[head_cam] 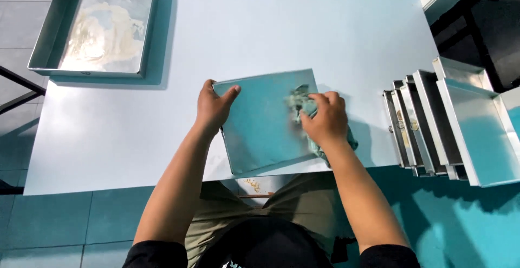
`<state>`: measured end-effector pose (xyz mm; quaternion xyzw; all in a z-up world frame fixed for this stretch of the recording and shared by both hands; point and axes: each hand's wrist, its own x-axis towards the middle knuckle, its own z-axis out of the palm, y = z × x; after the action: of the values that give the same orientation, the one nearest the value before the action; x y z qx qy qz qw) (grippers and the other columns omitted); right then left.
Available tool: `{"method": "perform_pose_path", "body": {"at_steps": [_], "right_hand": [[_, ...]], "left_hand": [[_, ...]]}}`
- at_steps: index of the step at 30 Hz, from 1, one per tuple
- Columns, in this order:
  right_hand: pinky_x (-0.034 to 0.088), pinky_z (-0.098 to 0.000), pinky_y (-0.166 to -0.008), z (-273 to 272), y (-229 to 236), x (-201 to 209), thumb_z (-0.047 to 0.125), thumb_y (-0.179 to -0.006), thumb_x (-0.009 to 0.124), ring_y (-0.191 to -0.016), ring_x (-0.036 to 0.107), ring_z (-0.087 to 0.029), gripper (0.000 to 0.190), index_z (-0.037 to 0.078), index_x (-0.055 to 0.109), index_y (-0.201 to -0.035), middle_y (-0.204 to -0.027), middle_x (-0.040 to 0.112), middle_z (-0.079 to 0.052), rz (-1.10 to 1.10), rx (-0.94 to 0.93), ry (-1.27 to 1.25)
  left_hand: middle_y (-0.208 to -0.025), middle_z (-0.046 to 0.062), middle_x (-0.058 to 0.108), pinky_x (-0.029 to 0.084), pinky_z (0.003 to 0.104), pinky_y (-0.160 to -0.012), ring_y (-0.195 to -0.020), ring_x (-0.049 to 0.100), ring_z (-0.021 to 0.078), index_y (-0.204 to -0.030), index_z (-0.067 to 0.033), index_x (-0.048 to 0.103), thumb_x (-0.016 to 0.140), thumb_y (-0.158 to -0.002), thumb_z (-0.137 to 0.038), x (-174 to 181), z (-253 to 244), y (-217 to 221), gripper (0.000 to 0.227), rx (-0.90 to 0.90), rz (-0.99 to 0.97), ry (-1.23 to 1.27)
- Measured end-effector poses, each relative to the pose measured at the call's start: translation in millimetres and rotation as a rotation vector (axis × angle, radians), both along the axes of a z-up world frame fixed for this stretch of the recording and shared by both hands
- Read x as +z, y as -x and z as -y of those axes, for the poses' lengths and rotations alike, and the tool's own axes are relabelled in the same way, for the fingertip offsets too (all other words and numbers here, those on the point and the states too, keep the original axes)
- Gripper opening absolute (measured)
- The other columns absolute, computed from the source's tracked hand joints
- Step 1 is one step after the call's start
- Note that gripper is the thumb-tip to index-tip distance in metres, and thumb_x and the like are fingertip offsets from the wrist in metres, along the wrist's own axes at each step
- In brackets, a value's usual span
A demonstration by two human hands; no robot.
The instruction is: The person wipes a rectangular metal tray with a cloth, cleaning both the top and bottom surfaces. They flip the tray over to clean the other side and continue wiping until the tray appears clean.
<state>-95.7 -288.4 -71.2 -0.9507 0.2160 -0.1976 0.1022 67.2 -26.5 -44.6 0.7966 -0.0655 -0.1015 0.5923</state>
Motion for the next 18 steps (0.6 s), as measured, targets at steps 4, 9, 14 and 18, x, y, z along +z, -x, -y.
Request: {"method": "perform_pose_path", "body": {"at_steps": [4,9,14,18], "right_hand": [[0.058,-0.0519,-0.078,-29,-3,9,0.048,-0.078,0.075,-0.1,0.066,-0.039,0.054,0.013,0.068,-0.119,-0.109,0.06,-0.014,-0.06,0.018,0.045],[0.055,-0.055,-0.08,-93,6,4,0.044,-0.078,0.058,-0.104,0.063,-0.042,0.067,0.017,0.057,-0.139,-0.114,0.06,-0.014,-0.281,0.457,0.002],[0.054,-0.0492,-0.087,-83,14,7,0.031,-0.082,0.065,-0.111,0.062,-0.036,0.06,0.022,0.059,-0.141,-0.117,0.062,-0.008,-0.25,0.59,0.01],[0.055,-0.0478,-0.093,-30,2,13,0.04,-0.093,0.061,-0.114,0.064,-0.031,0.047,0.03,0.059,-0.139,-0.122,0.065,-0.003,-0.357,0.201,0.1]], "left_hand": [[-0.079,0.014,0.063,0.05,0.041,-0.067,-0.076,0.064,0.0293,-0.099,-0.0005,0.06,0.087,-0.085,-0.038,-15,8,1,0.048,0.003,-0.084,-0.057],[-0.079,0.012,0.062,0.048,0.04,-0.062,-0.073,0.063,0.0267,-0.097,-0.0022,0.062,0.086,-0.086,-0.041,-50,11,-10,0.047,0.037,-0.146,-0.115],[-0.084,0.014,0.062,0.05,0.042,-0.064,-0.077,0.065,0.0298,-0.105,-0.0009,0.061,0.082,-0.088,-0.048,-28,1,-11,0.055,-0.008,-0.156,-0.229],[-0.093,0.021,0.066,0.053,0.045,-0.068,-0.087,0.069,0.0353,-0.117,0.004,0.06,0.075,-0.093,-0.052,-9,-2,-10,0.062,-0.03,-0.153,-0.356]]}}
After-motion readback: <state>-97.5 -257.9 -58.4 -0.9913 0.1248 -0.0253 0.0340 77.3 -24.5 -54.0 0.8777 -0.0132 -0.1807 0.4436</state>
